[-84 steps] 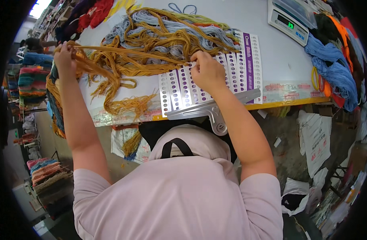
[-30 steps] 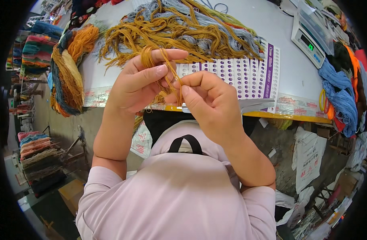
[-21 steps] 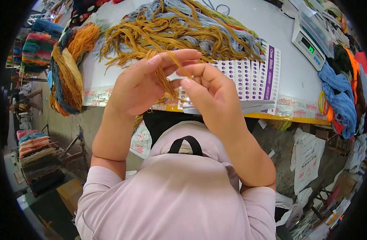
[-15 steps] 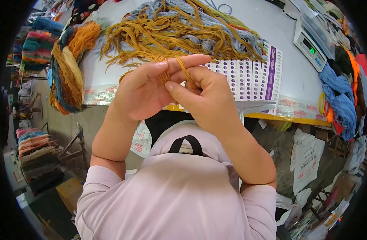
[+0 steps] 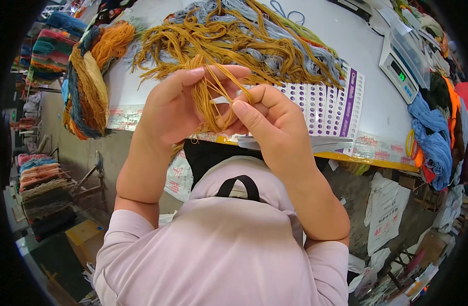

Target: Sorting bundles of colored yarn and organizing them according to a color reference chart.

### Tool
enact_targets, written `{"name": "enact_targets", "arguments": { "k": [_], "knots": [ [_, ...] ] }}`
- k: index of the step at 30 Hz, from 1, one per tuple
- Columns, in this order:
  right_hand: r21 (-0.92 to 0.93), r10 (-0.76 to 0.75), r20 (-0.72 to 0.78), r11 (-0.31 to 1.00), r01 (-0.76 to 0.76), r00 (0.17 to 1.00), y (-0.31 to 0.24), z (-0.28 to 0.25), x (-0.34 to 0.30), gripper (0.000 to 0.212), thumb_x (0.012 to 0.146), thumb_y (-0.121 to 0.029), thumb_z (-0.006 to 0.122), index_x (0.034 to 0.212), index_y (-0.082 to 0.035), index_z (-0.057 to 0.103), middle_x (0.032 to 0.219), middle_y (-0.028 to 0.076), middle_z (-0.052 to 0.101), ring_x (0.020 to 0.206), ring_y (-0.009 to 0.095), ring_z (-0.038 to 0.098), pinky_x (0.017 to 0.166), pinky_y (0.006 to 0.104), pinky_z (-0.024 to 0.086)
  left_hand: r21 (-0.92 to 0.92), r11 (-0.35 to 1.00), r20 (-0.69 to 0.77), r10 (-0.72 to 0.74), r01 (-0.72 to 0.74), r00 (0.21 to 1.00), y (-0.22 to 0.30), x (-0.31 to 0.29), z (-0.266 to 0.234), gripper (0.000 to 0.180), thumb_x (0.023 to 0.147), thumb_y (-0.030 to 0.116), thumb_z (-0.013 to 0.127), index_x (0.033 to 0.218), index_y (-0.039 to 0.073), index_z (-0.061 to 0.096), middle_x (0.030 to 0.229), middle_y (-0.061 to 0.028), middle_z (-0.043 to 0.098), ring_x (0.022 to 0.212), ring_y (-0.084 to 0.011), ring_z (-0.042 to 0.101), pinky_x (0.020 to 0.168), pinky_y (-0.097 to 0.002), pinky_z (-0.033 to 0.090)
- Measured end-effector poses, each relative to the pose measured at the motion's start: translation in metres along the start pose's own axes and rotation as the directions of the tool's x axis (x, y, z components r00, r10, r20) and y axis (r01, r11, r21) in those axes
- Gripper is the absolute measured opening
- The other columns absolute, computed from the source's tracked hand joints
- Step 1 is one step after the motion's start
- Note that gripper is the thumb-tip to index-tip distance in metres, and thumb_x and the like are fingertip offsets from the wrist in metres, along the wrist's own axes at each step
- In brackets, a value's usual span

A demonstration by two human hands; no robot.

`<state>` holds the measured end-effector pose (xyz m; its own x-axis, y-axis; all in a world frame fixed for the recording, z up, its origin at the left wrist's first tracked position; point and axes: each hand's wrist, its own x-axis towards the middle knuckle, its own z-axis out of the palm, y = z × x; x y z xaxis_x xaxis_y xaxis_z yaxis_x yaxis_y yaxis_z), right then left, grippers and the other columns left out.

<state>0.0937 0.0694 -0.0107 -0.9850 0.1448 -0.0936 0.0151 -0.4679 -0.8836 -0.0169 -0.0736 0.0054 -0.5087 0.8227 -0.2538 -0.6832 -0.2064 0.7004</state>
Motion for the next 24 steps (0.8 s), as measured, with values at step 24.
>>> {"name": "enact_targets", "arguments": {
  "k": [24],
  "knots": [
    [-0.012,0.01,0.063,1.0,-0.01,0.998,-0.001,0.002,-0.002,0.012,0.095,-0.012,0.047,0.096,-0.001,0.051,0.088,0.01,0.066,0.073,0.011,0.062,0.067,0.023,0.05,0.204,0.965,0.088,0.149,-0.164,0.985,0.002,-0.009,0.0,0.042,0.097,0.024,0.044,0.12,-0.009,0.054,0.083,-0.004,0.059,0.066,-0.008,0.057,0.066,-0.0229,0.048]
  ]
}}
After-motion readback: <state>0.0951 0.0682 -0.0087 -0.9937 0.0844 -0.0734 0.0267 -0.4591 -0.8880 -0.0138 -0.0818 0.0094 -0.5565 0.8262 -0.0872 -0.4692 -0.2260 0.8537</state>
